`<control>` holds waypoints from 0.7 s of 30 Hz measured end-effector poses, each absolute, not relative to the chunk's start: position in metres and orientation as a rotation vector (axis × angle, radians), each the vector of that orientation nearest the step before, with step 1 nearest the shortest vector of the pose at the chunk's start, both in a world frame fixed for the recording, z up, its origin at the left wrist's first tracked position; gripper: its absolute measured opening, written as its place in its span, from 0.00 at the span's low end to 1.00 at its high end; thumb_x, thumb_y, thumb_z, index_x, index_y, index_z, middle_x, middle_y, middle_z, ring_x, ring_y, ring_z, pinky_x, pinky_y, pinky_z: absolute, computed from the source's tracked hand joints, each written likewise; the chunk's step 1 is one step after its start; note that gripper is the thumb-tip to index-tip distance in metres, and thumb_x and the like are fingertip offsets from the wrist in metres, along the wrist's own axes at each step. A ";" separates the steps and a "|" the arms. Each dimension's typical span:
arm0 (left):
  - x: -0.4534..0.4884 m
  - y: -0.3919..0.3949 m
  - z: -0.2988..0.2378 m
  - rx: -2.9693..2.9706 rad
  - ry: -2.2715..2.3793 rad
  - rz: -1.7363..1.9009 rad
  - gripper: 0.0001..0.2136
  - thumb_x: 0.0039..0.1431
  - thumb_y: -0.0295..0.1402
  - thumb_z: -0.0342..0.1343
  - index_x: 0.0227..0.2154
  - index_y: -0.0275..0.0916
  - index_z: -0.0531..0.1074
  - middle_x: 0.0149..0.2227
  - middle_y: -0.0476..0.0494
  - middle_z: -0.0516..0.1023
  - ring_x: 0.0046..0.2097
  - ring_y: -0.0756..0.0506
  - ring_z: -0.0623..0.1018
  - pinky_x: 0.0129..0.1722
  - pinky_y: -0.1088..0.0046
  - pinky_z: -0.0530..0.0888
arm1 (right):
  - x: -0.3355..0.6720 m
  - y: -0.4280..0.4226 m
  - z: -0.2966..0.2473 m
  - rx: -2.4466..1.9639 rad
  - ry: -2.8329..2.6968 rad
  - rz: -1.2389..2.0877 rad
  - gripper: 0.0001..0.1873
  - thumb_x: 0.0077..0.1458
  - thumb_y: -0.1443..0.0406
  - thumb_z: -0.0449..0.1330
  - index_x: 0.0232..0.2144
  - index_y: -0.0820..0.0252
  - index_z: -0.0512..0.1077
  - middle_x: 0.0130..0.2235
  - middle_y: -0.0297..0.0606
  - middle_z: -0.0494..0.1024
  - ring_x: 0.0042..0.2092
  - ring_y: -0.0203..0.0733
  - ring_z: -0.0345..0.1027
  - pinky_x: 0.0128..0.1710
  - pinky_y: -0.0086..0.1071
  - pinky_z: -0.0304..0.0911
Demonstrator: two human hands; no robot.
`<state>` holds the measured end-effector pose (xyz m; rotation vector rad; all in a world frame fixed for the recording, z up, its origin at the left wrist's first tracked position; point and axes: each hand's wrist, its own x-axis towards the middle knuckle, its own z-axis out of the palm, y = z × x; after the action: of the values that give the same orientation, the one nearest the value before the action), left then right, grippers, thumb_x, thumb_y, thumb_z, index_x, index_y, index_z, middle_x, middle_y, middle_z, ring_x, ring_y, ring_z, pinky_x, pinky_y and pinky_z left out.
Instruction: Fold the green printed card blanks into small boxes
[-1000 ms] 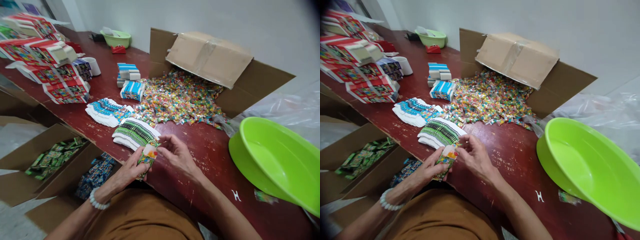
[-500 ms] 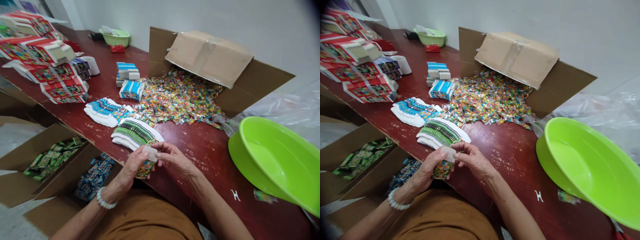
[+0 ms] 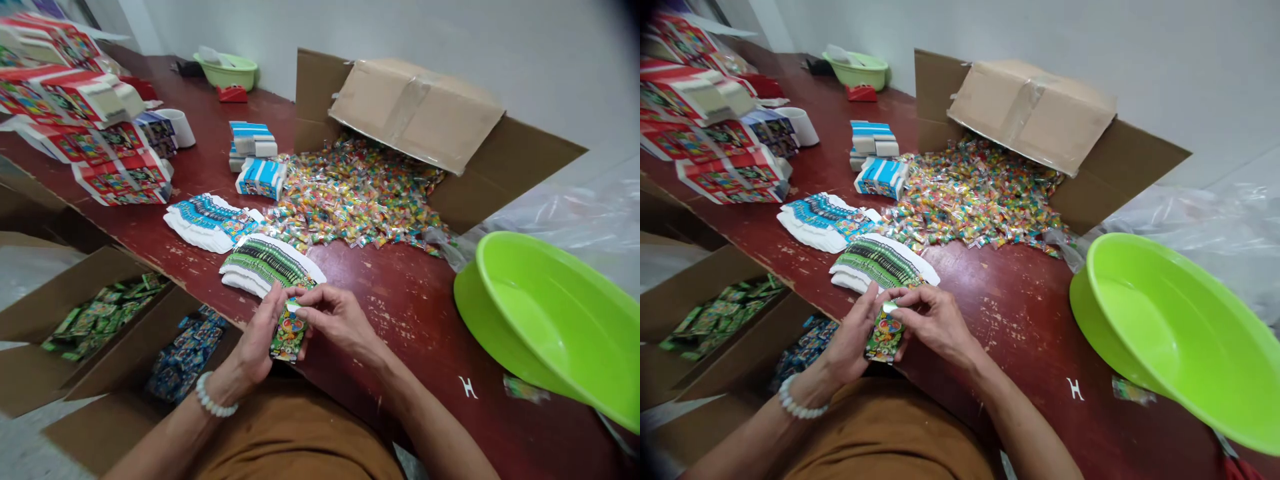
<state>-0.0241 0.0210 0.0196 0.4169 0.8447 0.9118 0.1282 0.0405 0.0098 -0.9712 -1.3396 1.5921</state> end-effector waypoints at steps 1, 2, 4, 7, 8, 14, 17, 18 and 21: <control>-0.023 0.020 0.019 0.445 0.863 0.934 0.24 0.67 0.49 0.43 0.55 0.37 0.65 0.25 0.46 0.76 0.18 0.47 0.74 0.16 0.72 0.74 | 0.127 0.042 0.011 -0.984 -1.248 1.676 0.15 0.48 0.56 0.70 0.28 0.61 0.73 0.25 0.34 0.77 0.20 0.35 0.69 0.18 0.29 0.67; -0.022 0.020 0.019 0.473 0.872 0.951 0.25 0.67 0.50 0.43 0.56 0.37 0.65 0.25 0.46 0.76 0.18 0.47 0.74 0.16 0.73 0.74 | 0.126 0.044 0.011 -0.993 -1.173 1.733 0.16 0.47 0.56 0.71 0.27 0.61 0.72 0.24 0.33 0.76 0.19 0.35 0.68 0.17 0.29 0.66; -0.021 0.019 0.017 0.515 0.868 0.968 0.27 0.66 0.51 0.43 0.56 0.36 0.66 0.25 0.45 0.76 0.18 0.47 0.74 0.16 0.73 0.73 | 0.123 0.046 0.013 -1.004 -1.131 1.739 0.15 0.47 0.57 0.71 0.26 0.62 0.72 0.26 0.33 0.78 0.19 0.33 0.67 0.18 0.29 0.67; -0.022 0.020 0.016 0.491 0.881 0.952 0.27 0.66 0.50 0.45 0.56 0.34 0.68 0.23 0.46 0.75 0.18 0.47 0.74 0.16 0.74 0.73 | 0.122 0.043 0.013 -0.976 -1.316 1.530 0.10 0.52 0.60 0.67 0.27 0.61 0.74 0.33 0.37 0.80 0.24 0.34 0.71 0.23 0.29 0.69; -0.023 0.021 0.016 0.468 0.893 0.944 0.26 0.66 0.49 0.46 0.56 0.33 0.68 0.23 0.45 0.76 0.18 0.47 0.74 0.17 0.75 0.73 | 0.122 0.041 0.013 -0.961 -1.411 1.437 0.08 0.53 0.61 0.66 0.28 0.60 0.74 0.37 0.39 0.81 0.29 0.36 0.73 0.25 0.29 0.70; -0.026 0.023 0.009 0.496 0.896 0.908 0.26 0.65 0.50 0.46 0.57 0.36 0.69 0.21 0.46 0.75 0.18 0.47 0.73 0.15 0.75 0.72 | 0.120 0.037 0.008 -1.005 -1.460 1.419 0.07 0.58 0.60 0.62 0.34 0.59 0.73 0.42 0.39 0.80 0.24 0.32 0.70 0.21 0.26 0.67; -0.027 0.023 0.006 0.522 0.895 0.898 0.29 0.64 0.53 0.46 0.56 0.35 0.69 0.21 0.46 0.75 0.18 0.47 0.73 0.15 0.75 0.71 | 0.120 0.042 0.008 -1.032 -1.406 1.536 0.11 0.59 0.58 0.61 0.37 0.60 0.75 0.30 0.34 0.79 0.21 0.33 0.69 0.20 0.27 0.67; -0.027 0.023 0.006 0.523 0.893 0.893 0.29 0.64 0.53 0.46 0.56 0.35 0.70 0.21 0.46 0.74 0.17 0.48 0.73 0.15 0.76 0.71 | 0.121 0.044 0.009 -1.041 -1.397 1.554 0.12 0.59 0.57 0.61 0.37 0.61 0.76 0.28 0.34 0.78 0.21 0.33 0.70 0.20 0.27 0.67; -0.029 0.024 0.008 0.508 0.905 0.884 0.28 0.63 0.53 0.47 0.54 0.34 0.71 0.20 0.47 0.74 0.16 0.48 0.72 0.14 0.76 0.70 | 0.123 0.044 0.011 -1.025 -1.440 1.489 0.12 0.59 0.57 0.62 0.34 0.60 0.76 0.32 0.36 0.80 0.22 0.34 0.71 0.21 0.28 0.68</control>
<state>-0.0291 0.0242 0.0078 0.5082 0.9054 0.8844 0.1231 0.0445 0.0107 -1.0255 -1.4405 1.4886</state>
